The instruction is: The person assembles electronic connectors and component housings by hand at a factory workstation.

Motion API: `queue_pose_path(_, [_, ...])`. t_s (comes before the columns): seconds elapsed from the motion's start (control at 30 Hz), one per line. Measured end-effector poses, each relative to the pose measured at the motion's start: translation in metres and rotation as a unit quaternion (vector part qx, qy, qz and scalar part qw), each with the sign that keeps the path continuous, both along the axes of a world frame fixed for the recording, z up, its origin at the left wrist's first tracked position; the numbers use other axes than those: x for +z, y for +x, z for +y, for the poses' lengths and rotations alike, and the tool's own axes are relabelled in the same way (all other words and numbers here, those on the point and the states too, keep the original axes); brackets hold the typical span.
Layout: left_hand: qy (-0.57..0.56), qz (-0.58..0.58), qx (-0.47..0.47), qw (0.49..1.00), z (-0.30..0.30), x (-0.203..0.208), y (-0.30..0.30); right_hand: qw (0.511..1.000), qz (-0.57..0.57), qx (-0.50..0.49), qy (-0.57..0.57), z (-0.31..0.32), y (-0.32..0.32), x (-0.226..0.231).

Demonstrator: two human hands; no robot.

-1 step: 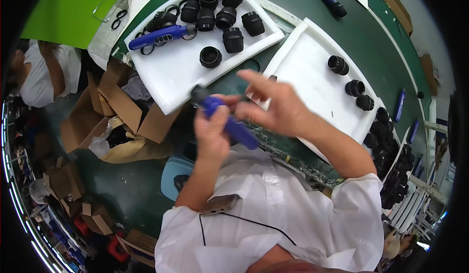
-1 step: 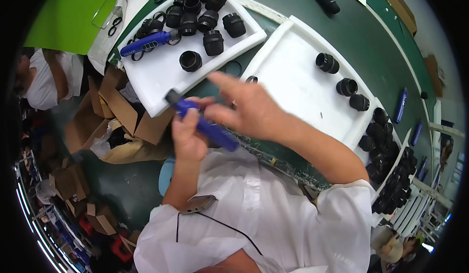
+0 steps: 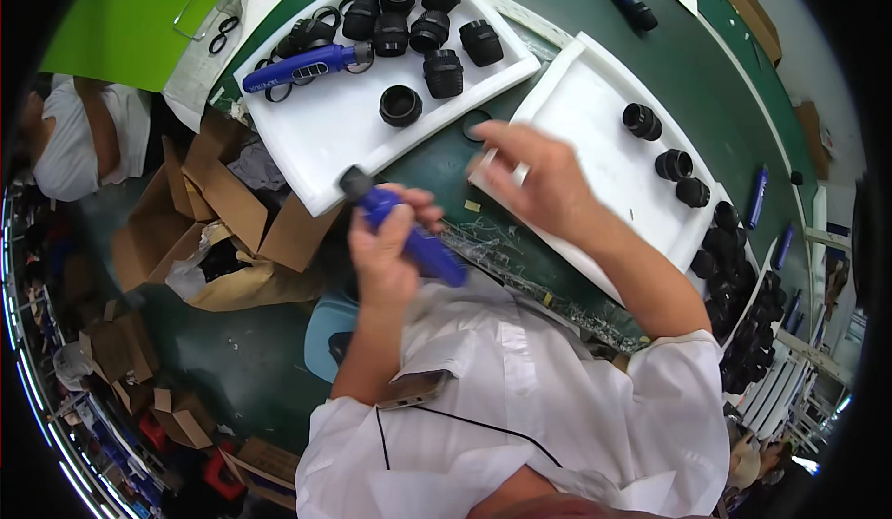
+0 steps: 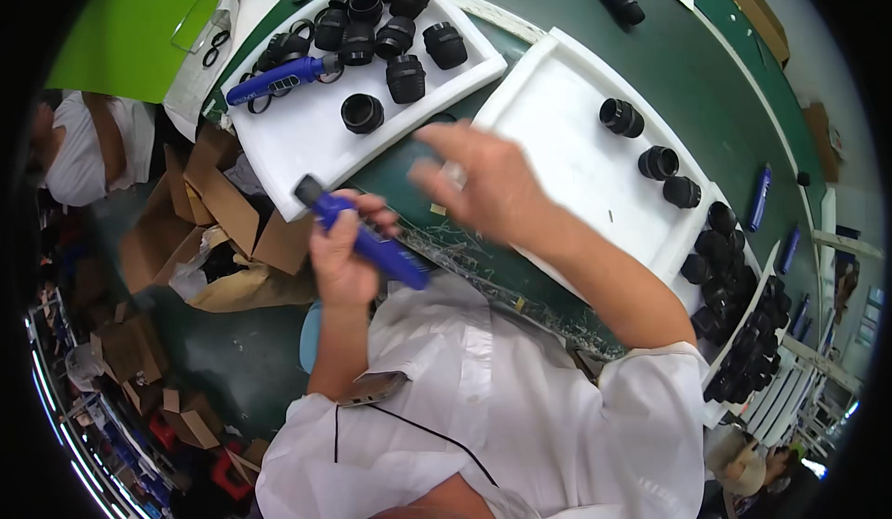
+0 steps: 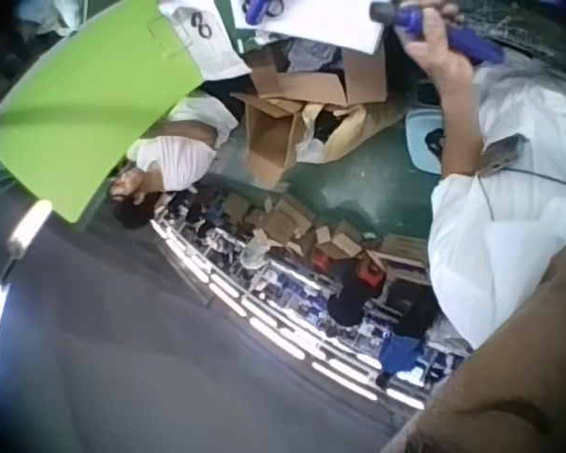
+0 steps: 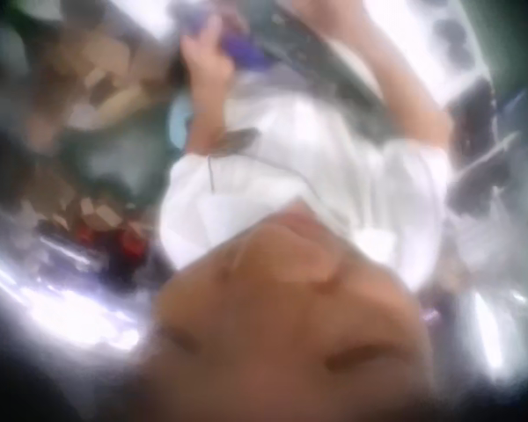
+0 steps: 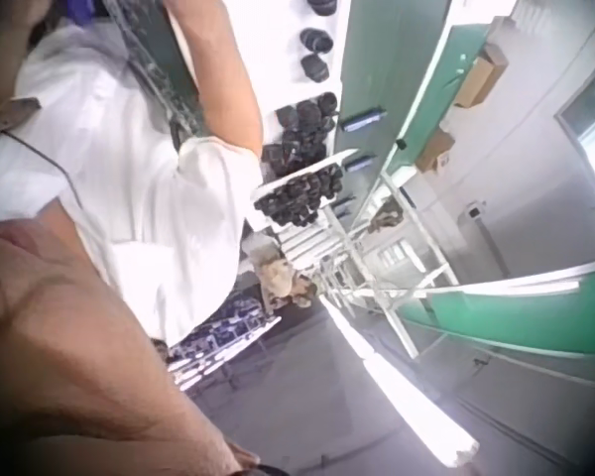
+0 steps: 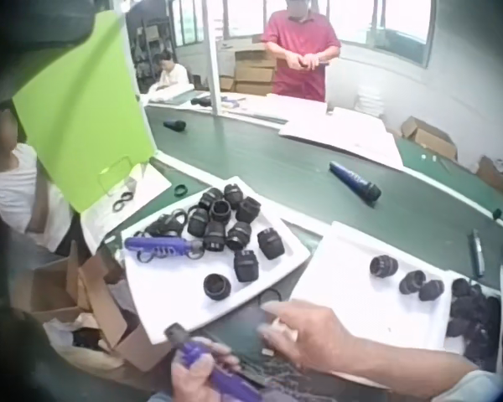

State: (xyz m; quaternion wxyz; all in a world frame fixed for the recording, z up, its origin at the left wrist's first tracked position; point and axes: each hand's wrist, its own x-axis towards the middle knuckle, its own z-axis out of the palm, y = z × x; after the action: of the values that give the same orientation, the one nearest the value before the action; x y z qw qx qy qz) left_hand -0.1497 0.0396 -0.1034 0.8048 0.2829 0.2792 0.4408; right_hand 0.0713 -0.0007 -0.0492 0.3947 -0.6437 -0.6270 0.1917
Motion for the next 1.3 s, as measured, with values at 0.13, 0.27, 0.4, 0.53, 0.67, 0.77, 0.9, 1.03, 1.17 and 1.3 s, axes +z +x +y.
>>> queue_pose_path(0.13, [0.074, 0.05, 0.001, 0.996, 0.015, 0.002, -0.035, 0.948, -0.31, -0.058, -0.035, 0.028, -0.002, -0.03])
queue_pose_path(0.27, [0.119, 0.068, -0.012, 0.99, 0.008, 0.008, -0.027, 0.902, -0.406, -0.096, -0.114, 0.049, -0.024, -0.052])
queue_pose_path(0.4, [0.13, 0.087, -0.067, 0.985, 0.009, 0.009, -0.023, 0.943, -0.294, -0.123, -0.099, 0.042, -0.029, -0.04])
queue_pose_path(0.53, [0.218, 0.216, -0.117, 0.945, 0.013, 0.023, -0.021, 0.99, 0.115, -0.007, -0.081, -0.001, -0.027, 0.035])
queue_pose_path(0.67, [0.353, 0.333, -0.166, 0.858, 0.003, 0.04, 0.0, 0.983, 0.159, 0.06, -0.071, -0.027, -0.016, 0.045])
queue_pose_path(0.77, [0.439, 0.352, -0.176, 0.808, -0.005, 0.047, 0.02, 0.986, 0.154, 0.061, -0.035, -0.05, -0.006, 0.04])
queue_pose_path(0.9, [0.472, 0.344, -0.211, 0.784, -0.023, 0.056, 0.045, 0.989, 0.14, 0.027, -0.045, -0.08, 0.006, 0.039])
queue_pose_path(1.03, [0.578, 0.348, -0.204, 0.709, -0.041, 0.046, 0.068, 0.982, 0.165, 0.004, -0.087, -0.108, 0.016, 0.035])
queue_pose_path(1.17, [0.61, 0.352, -0.214, 0.677, -0.056, 0.038, 0.076, 0.972, 0.18, -0.025, -0.147, -0.13, 0.019, 0.027])
queue_pose_path(1.3, [0.569, 0.387, -0.264, 0.676, -0.053, 0.041, 0.084, 0.982, 0.086, -0.116, -0.123, -0.133, 0.079, 0.005])
